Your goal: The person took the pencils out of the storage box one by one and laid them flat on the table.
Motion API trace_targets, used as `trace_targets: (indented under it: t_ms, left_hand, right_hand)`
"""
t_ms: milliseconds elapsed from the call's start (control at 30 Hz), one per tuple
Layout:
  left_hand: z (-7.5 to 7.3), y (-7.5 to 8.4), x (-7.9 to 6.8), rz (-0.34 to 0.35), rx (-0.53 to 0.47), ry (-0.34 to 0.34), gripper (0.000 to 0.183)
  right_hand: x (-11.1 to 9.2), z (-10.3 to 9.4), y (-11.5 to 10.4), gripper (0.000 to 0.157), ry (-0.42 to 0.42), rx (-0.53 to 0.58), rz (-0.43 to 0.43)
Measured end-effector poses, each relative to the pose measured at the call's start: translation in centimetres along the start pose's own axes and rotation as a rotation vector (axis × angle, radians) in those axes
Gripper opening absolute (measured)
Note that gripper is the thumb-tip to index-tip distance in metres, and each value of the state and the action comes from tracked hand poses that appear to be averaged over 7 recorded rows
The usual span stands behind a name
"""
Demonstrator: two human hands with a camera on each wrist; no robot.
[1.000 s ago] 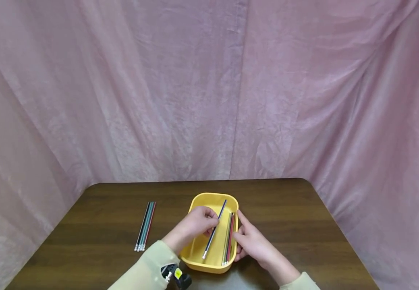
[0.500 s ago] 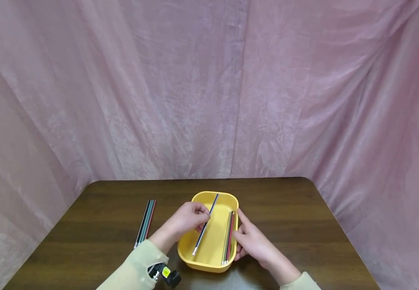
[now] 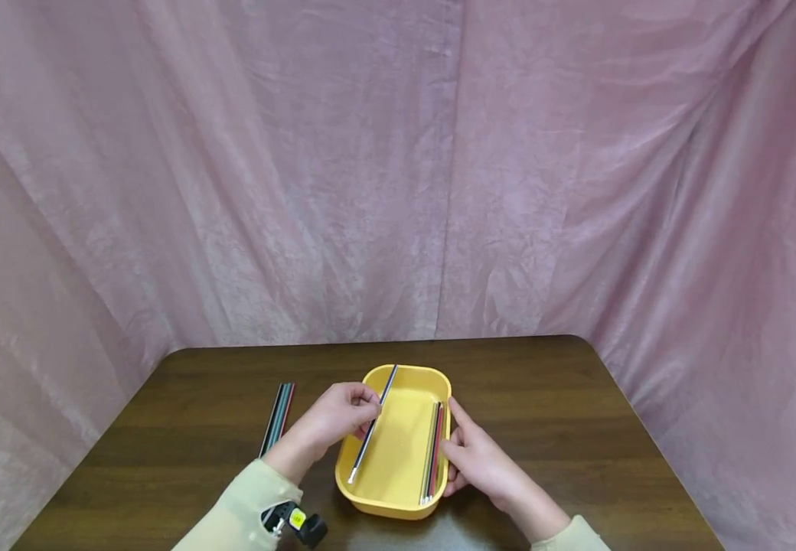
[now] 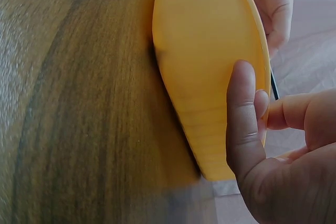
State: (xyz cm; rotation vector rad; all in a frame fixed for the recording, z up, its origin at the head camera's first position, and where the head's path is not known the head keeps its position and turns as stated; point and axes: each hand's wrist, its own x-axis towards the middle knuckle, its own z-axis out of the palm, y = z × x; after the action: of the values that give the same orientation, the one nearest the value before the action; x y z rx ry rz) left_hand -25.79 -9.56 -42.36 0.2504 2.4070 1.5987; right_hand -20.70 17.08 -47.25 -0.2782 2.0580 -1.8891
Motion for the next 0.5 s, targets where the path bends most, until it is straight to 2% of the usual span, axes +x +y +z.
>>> trace_targets:
  t_ms: [500]
  left_hand:
    - [-2.9, -1.1, -0.4, 0.016, 0.02, 0.033, 0.016]
  right_hand:
    - [0.0, -0.1, -0.1, 0.089, 0.007, 0.006, -0.003]
